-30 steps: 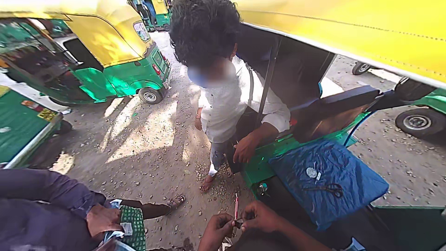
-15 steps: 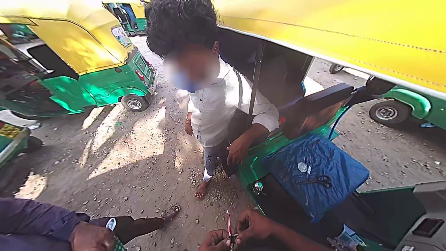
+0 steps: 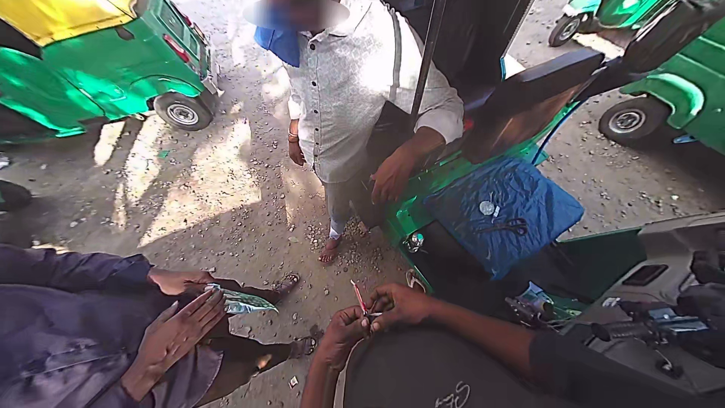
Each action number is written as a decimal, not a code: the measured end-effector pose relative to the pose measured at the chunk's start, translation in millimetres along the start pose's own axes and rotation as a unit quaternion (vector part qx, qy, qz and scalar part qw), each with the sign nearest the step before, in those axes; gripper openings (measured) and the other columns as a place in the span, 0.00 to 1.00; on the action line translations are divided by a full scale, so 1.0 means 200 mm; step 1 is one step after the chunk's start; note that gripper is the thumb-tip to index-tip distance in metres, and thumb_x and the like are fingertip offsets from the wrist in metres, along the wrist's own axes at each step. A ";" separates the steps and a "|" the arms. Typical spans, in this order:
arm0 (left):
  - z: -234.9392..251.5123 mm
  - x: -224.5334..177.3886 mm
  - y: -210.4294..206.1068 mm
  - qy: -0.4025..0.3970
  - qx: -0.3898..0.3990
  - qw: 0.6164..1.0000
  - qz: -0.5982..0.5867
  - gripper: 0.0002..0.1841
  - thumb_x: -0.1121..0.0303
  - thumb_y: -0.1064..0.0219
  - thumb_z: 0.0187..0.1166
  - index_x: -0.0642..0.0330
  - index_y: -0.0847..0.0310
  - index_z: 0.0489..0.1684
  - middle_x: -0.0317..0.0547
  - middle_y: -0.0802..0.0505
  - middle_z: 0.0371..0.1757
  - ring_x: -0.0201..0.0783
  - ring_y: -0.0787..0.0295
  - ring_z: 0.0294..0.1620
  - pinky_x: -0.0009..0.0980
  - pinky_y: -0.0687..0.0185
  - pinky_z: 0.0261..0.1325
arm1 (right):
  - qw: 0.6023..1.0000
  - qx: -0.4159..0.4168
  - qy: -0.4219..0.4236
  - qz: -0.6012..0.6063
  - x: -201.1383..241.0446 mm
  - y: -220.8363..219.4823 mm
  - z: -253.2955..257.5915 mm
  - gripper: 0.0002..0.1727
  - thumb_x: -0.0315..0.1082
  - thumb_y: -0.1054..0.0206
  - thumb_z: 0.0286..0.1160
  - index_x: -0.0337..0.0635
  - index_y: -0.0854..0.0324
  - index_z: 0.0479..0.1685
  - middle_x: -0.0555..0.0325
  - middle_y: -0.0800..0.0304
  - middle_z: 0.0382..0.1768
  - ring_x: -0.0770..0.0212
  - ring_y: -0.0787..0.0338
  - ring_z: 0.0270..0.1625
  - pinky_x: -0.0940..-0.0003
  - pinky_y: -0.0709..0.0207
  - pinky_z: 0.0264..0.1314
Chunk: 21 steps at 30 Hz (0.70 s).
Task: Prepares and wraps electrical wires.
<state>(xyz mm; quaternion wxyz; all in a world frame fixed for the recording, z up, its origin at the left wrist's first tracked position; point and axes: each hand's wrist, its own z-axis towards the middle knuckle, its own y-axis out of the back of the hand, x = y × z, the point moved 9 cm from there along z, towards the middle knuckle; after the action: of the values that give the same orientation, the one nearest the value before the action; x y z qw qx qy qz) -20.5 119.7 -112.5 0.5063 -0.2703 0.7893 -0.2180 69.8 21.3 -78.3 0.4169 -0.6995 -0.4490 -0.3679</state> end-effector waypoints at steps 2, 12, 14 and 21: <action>-0.03 -0.01 0.04 -0.014 -0.030 0.999 0.017 0.12 0.64 0.16 0.65 0.62 0.11 0.34 0.47 0.07 0.32 0.34 0.10 0.32 0.33 0.11 0.42 | 1.000 -0.003 0.003 -0.005 -0.02 -0.02 0.03 0.23 0.37 0.19 0.70 0.36 0.18 0.60 0.51 0.07 0.41 0.59 0.06 0.37 0.59 0.08 0.43; -0.03 0.08 0.12 -0.047 -0.140 0.987 0.070 0.04 0.74 0.28 0.76 0.66 0.14 0.38 0.44 0.08 0.35 0.33 0.13 0.36 0.31 0.15 0.46 | 0.997 -0.052 -0.052 -0.028 -0.13 -0.08 0.04 0.22 0.43 0.19 0.68 0.39 0.19 0.51 0.59 0.13 0.34 0.68 0.15 0.32 0.71 0.17 0.36; -0.01 0.09 0.10 -0.051 -0.154 0.982 0.092 0.04 0.74 0.29 0.77 0.67 0.15 0.37 0.45 0.09 0.33 0.33 0.14 0.35 0.31 0.16 0.43 | 0.997 -0.050 -0.059 -0.028 -0.14 -0.04 0.01 0.22 0.43 0.21 0.71 0.37 0.16 0.54 0.59 0.11 0.34 0.68 0.14 0.30 0.71 0.16 0.36; 0.05 0.19 0.01 -0.033 -0.167 0.985 -0.015 0.04 0.75 0.39 0.84 0.68 0.20 0.42 0.48 0.09 0.36 0.37 0.11 0.36 0.38 0.12 0.48 | 0.998 -0.060 -0.022 -0.009 -0.15 0.02 -0.02 0.17 0.39 0.20 0.70 0.37 0.10 0.50 0.59 0.06 0.40 0.71 0.10 0.41 0.72 0.14 0.49</action>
<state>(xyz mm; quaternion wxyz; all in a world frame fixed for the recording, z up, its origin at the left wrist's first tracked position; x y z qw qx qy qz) -25.8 95.7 -143.8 0.4767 -0.3700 0.7932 -0.0818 62.9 6.8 -103.5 0.3613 -0.7267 -0.4416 -0.3825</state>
